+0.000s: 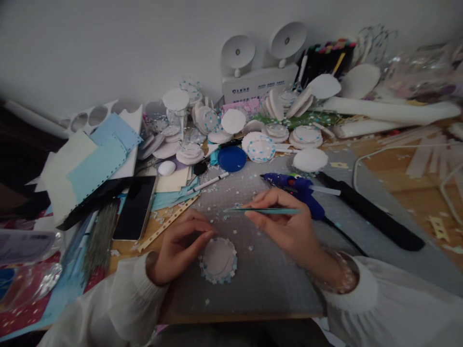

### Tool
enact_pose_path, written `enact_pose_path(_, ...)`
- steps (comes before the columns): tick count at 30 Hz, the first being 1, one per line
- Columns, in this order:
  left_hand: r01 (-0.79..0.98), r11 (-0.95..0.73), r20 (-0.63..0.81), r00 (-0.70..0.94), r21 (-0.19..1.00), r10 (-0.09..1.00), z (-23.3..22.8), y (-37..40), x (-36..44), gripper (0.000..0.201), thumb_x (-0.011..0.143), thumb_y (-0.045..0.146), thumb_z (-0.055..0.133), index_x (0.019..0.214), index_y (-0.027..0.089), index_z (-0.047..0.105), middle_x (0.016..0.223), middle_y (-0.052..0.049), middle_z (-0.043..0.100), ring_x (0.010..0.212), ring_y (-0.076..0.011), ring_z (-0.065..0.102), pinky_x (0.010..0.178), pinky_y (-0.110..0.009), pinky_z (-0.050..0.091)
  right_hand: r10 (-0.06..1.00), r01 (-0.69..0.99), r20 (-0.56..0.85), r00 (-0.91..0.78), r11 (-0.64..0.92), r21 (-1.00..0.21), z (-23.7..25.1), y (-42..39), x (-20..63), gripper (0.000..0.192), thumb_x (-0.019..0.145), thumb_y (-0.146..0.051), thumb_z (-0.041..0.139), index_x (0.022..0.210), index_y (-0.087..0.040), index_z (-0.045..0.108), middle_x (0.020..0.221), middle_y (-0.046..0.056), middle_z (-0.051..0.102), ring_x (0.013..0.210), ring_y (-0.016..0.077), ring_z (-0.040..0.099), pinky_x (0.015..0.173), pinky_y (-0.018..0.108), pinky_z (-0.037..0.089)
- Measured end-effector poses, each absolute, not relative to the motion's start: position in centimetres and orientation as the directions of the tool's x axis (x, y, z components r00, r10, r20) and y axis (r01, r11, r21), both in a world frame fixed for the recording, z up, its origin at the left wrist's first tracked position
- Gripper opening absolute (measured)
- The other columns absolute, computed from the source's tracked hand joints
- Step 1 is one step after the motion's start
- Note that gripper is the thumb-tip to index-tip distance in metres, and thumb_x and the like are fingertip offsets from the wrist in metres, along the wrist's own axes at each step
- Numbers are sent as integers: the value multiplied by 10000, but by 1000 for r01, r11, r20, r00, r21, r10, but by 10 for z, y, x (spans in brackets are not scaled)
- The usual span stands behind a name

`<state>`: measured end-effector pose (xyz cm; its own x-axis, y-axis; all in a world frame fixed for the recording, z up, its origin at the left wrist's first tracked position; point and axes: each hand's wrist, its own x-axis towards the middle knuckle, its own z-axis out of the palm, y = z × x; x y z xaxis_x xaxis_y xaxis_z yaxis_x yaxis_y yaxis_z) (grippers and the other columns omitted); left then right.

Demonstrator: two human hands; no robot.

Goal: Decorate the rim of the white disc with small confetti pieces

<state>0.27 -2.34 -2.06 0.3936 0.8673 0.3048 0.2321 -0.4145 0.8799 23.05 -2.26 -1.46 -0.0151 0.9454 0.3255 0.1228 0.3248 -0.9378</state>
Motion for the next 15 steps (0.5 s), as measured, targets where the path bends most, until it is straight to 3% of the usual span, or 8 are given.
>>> enact_pose_path(2,205,-396,294,398,895,869,-20,-24,2,170,886,237,609,803,150,729,756,-68,636,749,-167,590,703,-296,466,880,259,475,-23,464,-847,-9,-28,230,145,764,-104,694,776,-227,618,787,17,653,741,153,650,637,277,537)
enact_pose_path(4,153,-353,272,391,923,879,-19,-24,1,218,897,276,602,796,149,748,733,-67,626,726,-162,589,673,-284,464,780,380,607,-153,613,-692,-5,-35,229,198,775,-79,673,880,-239,624,841,23,681,778,159,660,677,295,546)
enact_pose_path(7,25,-283,251,392,959,885,-19,-24,0,266,904,344,594,820,155,762,712,-64,624,698,-156,579,644,-279,459,524,453,700,-485,835,-312,-1,-47,221,207,872,-105,538,1017,-219,632,946,61,727,806,167,661,712,319,558)
enact_pose_path(9,-61,-247,250,420,967,872,-18,-25,0,303,890,392,606,768,155,751,692,-61,623,692,-158,566,660,-295,457,364,428,696,-618,899,-91,2,-53,212,250,906,-100,439,980,-191,660,979,91,737,820,175,654,720,326,559)
enact_pose_path(11,-109,-187,216,433,976,875,-18,-27,0,345,860,423,638,654,155,707,648,-44,594,662,-150,535,651,-301,441,291,405,689,-663,914,3,5,-57,202,280,906,-95,411,887,-186,676,966,110,741,816,187,649,703,335,557)
enact_pose_path(15,-139,-20,77,417,990,906,-22,-31,2,419,812,440,686,520,150,607,572,0,485,572,-113,432,561,-273,361,305,418,648,-698,908,22,8,-60,188,315,916,-99,374,871,-169,679,911,118,747,756,191,642,654,328,557)
